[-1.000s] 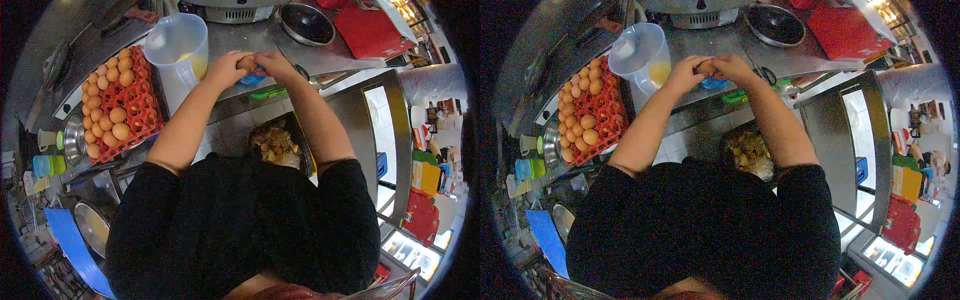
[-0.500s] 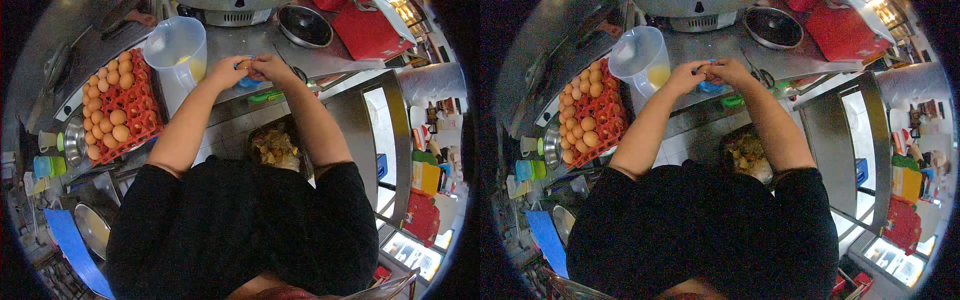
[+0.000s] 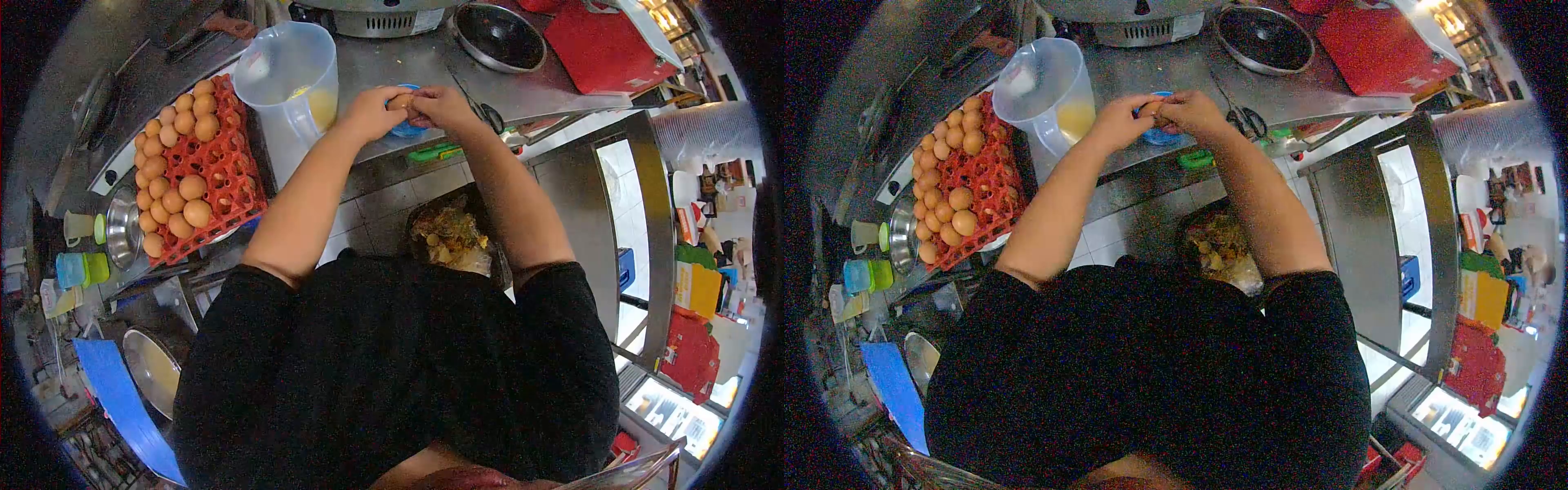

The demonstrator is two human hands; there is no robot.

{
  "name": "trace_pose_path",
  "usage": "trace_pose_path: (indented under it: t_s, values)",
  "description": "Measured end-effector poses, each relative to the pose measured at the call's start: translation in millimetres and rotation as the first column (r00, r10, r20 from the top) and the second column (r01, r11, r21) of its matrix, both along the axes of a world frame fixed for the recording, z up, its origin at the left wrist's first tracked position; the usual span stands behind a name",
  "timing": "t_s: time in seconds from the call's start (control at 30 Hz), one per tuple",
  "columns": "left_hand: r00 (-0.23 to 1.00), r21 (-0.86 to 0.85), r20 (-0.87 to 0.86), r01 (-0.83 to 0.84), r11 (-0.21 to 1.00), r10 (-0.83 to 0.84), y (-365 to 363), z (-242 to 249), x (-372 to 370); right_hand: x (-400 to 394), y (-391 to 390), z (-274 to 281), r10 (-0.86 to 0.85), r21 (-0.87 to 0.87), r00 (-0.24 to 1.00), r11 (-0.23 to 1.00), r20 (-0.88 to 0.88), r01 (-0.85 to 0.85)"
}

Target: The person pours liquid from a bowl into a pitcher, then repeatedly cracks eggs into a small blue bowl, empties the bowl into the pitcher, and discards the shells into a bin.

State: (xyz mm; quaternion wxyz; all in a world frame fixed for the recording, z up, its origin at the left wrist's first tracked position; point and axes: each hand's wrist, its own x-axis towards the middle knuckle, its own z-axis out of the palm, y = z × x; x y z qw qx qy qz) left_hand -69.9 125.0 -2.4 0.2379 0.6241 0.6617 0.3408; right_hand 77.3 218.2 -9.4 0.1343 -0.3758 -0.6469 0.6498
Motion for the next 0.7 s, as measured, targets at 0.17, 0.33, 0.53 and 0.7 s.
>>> trace_pose_path:
  t_s: [0.17, 0.33, 0.53, 0.7]
  values:
    - [0.999, -0.038, 0.033, -0.037, 0.999, 0.038, 3, -4, -2, 1, 3, -11, -0.028, -0.054, 0.993, 0.998, -0.116, 0.022]
    - [0.999, -0.023, 0.043, -0.013, 1.000, 0.014, 2, -1, -3, 5, 1, -5, 0.024, 0.080, 0.999, 0.997, -0.044, -0.020]
    - [1.000, -0.025, -0.008, 0.001, 1.000, -0.001, 4, 3, -2, 6, 3, -6, -0.022, 0.449, 0.988, 0.892, 0.150, -0.048]
    - [0.999, 0.098, -0.021, 0.048, 0.994, -0.046, 6, -3, -1, 13, -18, 32, -0.088, 0.648, 0.958, 0.753, 0.273, -0.115]
